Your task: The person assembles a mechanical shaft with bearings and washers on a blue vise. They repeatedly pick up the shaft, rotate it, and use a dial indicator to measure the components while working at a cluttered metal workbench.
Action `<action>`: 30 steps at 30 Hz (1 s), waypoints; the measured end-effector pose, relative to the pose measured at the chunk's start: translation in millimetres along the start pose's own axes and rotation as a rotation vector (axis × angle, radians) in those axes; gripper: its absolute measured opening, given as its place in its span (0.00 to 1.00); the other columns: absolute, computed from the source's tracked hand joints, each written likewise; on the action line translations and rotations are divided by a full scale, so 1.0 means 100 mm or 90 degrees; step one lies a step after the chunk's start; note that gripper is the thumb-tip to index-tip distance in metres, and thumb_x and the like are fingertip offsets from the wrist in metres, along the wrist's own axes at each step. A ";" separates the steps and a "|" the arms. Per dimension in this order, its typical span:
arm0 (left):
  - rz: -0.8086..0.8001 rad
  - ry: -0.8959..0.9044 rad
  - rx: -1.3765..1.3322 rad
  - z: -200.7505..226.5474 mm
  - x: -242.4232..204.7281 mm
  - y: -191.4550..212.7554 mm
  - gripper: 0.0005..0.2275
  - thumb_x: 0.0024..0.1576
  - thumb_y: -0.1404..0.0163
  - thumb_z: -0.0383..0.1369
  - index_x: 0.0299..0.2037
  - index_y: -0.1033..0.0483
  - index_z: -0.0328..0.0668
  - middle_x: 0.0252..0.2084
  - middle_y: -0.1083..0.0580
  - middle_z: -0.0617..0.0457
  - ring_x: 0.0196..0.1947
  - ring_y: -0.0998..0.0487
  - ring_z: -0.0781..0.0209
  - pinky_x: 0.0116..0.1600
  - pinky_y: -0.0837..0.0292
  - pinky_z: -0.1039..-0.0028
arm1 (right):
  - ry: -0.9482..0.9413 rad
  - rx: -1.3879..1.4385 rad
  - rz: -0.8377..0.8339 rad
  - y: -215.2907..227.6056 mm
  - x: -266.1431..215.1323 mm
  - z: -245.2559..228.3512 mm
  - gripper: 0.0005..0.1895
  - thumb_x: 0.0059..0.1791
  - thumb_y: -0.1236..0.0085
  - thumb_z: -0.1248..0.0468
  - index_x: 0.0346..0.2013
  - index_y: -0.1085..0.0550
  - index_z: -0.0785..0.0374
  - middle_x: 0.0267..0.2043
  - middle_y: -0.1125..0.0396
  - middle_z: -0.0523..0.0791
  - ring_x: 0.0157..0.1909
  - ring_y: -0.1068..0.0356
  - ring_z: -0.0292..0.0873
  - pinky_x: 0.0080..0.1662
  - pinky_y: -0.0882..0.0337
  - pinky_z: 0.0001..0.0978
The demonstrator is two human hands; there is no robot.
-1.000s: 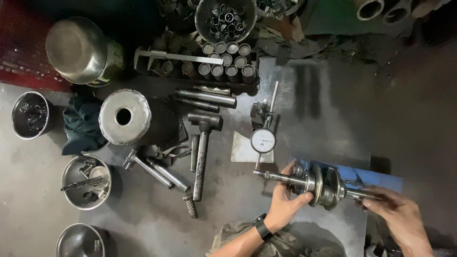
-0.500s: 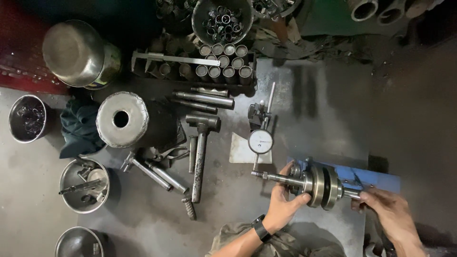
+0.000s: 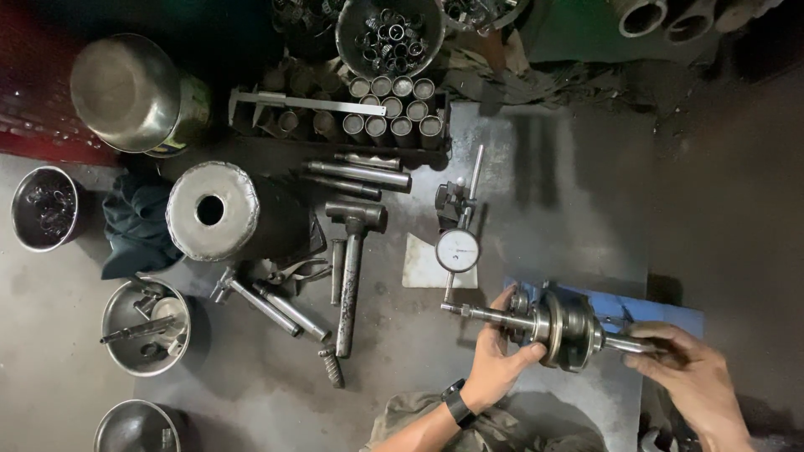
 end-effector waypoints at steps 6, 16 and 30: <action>-0.005 0.012 -0.001 0.06 0.01 -0.02 0.44 0.51 0.36 0.36 0.76 0.50 0.33 0.69 0.35 0.46 0.70 0.35 0.56 0.75 0.43 0.65 | -0.105 0.022 0.028 0.02 0.37 0.78 0.21 0.51 0.42 0.59 0.55 0.23 0.69 0.50 0.25 0.54 0.54 0.29 0.51 0.60 0.33 0.51; -0.006 0.011 0.010 0.09 0.00 -0.02 0.45 0.51 0.35 0.39 0.76 0.49 0.33 0.70 0.35 0.46 0.71 0.36 0.56 0.76 0.44 0.65 | -0.087 -0.038 0.015 0.01 0.23 0.45 0.18 0.49 0.37 0.60 0.48 0.19 0.72 0.43 0.22 0.56 0.49 0.24 0.52 0.57 0.28 0.46; -0.006 0.008 0.009 0.04 0.00 -0.01 0.45 0.51 0.35 0.39 0.76 0.49 0.34 0.71 0.36 0.45 0.71 0.36 0.55 0.75 0.43 0.65 | -0.106 0.058 -0.006 -0.07 0.01 0.10 0.18 0.49 0.48 0.68 0.53 0.21 0.60 0.50 0.22 0.49 0.46 0.23 0.49 0.55 0.24 0.50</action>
Point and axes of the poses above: each hand's wrist, its own x-axis towards the middle knuckle, its own y-axis out of the back of the hand, z = x × y, the point moved 4 cm from there along x, towards the middle knuckle
